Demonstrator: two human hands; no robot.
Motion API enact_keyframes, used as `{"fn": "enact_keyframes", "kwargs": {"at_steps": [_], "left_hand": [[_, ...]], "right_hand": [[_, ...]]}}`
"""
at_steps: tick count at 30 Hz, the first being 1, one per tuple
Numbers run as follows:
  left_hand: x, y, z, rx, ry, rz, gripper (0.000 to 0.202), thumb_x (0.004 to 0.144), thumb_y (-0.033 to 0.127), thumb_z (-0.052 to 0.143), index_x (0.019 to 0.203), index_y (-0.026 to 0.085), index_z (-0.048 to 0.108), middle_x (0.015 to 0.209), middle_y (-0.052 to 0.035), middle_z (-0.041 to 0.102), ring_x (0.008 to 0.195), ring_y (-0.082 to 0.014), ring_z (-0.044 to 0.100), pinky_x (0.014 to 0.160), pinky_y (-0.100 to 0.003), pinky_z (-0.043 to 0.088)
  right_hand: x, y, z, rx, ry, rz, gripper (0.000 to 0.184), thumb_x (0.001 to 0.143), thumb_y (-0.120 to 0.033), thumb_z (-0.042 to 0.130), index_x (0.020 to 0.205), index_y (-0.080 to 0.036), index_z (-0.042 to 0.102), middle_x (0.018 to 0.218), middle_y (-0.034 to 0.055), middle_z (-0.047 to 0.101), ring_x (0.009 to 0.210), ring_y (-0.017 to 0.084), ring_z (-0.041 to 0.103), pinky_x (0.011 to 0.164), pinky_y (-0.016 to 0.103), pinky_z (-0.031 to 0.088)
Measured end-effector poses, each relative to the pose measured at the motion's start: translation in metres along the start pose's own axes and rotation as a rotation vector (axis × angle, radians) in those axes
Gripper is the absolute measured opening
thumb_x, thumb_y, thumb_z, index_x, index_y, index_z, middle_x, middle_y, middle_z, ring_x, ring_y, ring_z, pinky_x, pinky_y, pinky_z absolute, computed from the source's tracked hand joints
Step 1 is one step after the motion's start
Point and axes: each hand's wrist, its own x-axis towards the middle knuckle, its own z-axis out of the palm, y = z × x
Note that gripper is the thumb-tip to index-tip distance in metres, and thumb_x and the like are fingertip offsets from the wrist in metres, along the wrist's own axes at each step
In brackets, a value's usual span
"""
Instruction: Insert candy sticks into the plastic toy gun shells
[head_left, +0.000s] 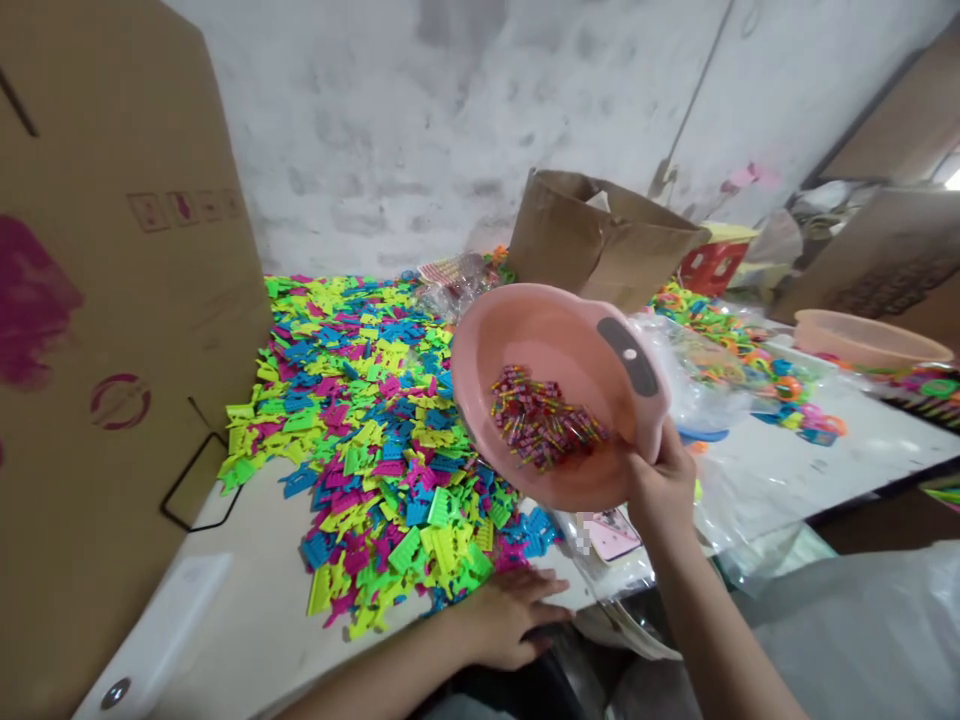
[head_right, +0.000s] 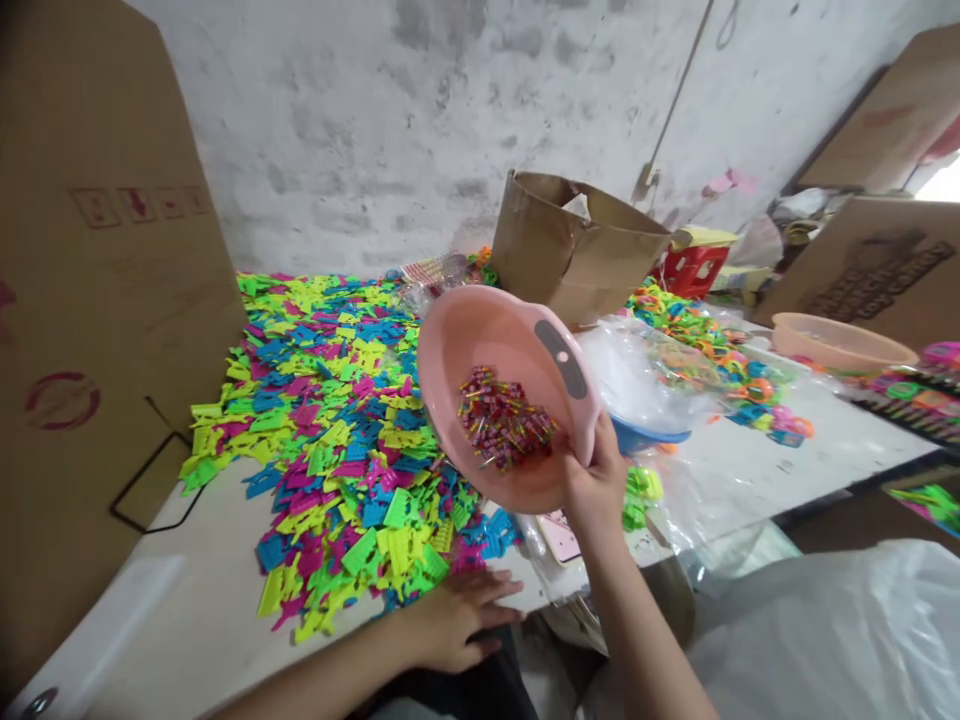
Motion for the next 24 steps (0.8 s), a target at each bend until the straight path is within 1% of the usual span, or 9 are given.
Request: {"fn": "enact_keyframes", "kwargs": {"at_steps": [4, 6, 8, 10, 12, 14, 17, 21, 24], "left_hand": [[0.007, -0.014, 0.006, 0.083, 0.072, 0.032, 0.045, 0.095, 0.032, 0.05, 0.138, 0.025, 0.054, 0.153, -0.0072, 0.047, 0.144, -0.025, 0.04, 0.119, -0.043, 0.032], [0.012, -0.017, 0.009, 0.114, 0.07, 0.023, 0.047, 0.094, 0.032, 0.051, 0.139, 0.024, 0.052, 0.154, -0.01, 0.046, 0.143, -0.0277, 0.04, 0.117, -0.047, 0.034], [0.016, -0.015, 0.013, 0.123, 0.068, 0.02, 0.046, 0.095, 0.033, 0.048, 0.14, 0.024, 0.052, 0.155, -0.0109, 0.044, 0.144, -0.0293, 0.038, 0.118, -0.051, 0.031], [0.021, -0.009, 0.015, 0.101, 0.068, 0.041, 0.045, 0.097, 0.031, 0.044, 0.141, 0.024, 0.051, 0.156, -0.0104, 0.042, 0.146, -0.0282, 0.036, 0.121, -0.052, 0.026], [0.025, -0.002, 0.015, 0.048, 0.033, 0.093, 0.045, 0.098, 0.031, 0.043, 0.142, 0.023, 0.051, 0.157, -0.0096, 0.041, 0.146, -0.0266, 0.034, 0.122, -0.048, 0.023], [0.029, 0.004, 0.013, -0.014, -0.02, 0.131, 0.047, 0.097, 0.034, 0.047, 0.142, 0.024, 0.051, 0.158, -0.0087, 0.038, 0.147, -0.0269, 0.034, 0.121, -0.046, 0.026], [0.032, 0.007, 0.011, -0.062, -0.056, 0.122, 0.05, 0.095, 0.036, 0.051, 0.143, 0.025, 0.049, 0.161, -0.0068, 0.033, 0.147, -0.0269, 0.033, 0.121, -0.045, 0.028], [0.034, 0.002, 0.01, -0.052, 0.004, 0.084, 0.048, 0.098, 0.04, 0.046, 0.144, 0.026, 0.048, 0.161, -0.0061, 0.033, 0.149, -0.0255, 0.03, 0.123, -0.046, 0.021], [0.035, -0.002, 0.009, -0.058, 0.071, 0.072, 0.05, 0.099, 0.039, 0.045, 0.144, 0.02, 0.048, 0.161, -0.0108, 0.033, 0.149, -0.0266, 0.029, 0.124, -0.046, 0.02]], "right_hand": [[-0.013, -0.006, 0.0, -0.037, 0.021, -0.077, 0.028, 0.075, -0.027, 0.066, 0.102, -0.021, 0.071, 0.108, 0.0067, 0.071, 0.112, 0.031, 0.063, 0.099, 0.049, 0.048], [-0.02, -0.012, 0.003, -0.063, 0.027, -0.175, 0.018, 0.078, -0.025, 0.065, 0.095, -0.021, 0.071, 0.111, 0.0071, 0.071, 0.113, 0.031, 0.063, 0.1, 0.05, 0.049], [-0.026, -0.018, 0.006, -0.092, 0.029, -0.265, 0.006, 0.08, -0.023, 0.063, 0.082, -0.021, 0.068, 0.116, 0.0078, 0.07, 0.115, 0.031, 0.063, 0.1, 0.051, 0.049], [-0.032, -0.022, 0.009, -0.122, 0.028, -0.314, 0.014, 0.082, -0.022, 0.063, 0.069, -0.021, 0.061, 0.121, 0.0081, 0.069, 0.117, 0.031, 0.062, 0.1, 0.051, 0.05], [-0.036, -0.025, 0.01, -0.145, 0.034, -0.339, 0.022, 0.083, -0.021, 0.063, 0.062, -0.021, 0.055, 0.123, 0.0083, 0.068, 0.118, 0.032, 0.062, 0.1, 0.052, 0.051], [-0.04, -0.026, 0.011, -0.155, 0.034, -0.361, 0.018, 0.083, -0.02, 0.063, 0.066, -0.021, 0.057, 0.126, 0.0091, 0.067, 0.122, 0.033, 0.061, 0.101, 0.053, 0.05], [-0.043, -0.026, 0.01, -0.162, 0.017, -0.401, 0.008, 0.084, -0.017, 0.062, 0.077, -0.021, 0.065, 0.132, 0.0105, 0.065, 0.128, 0.033, 0.056, 0.103, 0.055, 0.048], [-0.046, -0.026, 0.006, -0.163, -0.016, -0.46, 0.013, 0.083, -0.01, 0.062, 0.077, -0.021, 0.065, 0.139, 0.0086, 0.06, 0.133, 0.032, 0.052, 0.107, 0.055, 0.046], [-0.047, -0.026, 0.004, -0.168, -0.012, -0.476, 0.014, 0.083, -0.009, 0.063, 0.08, -0.022, 0.066, 0.143, 0.0074, 0.057, 0.134, 0.032, 0.051, 0.108, 0.056, 0.046]]}}
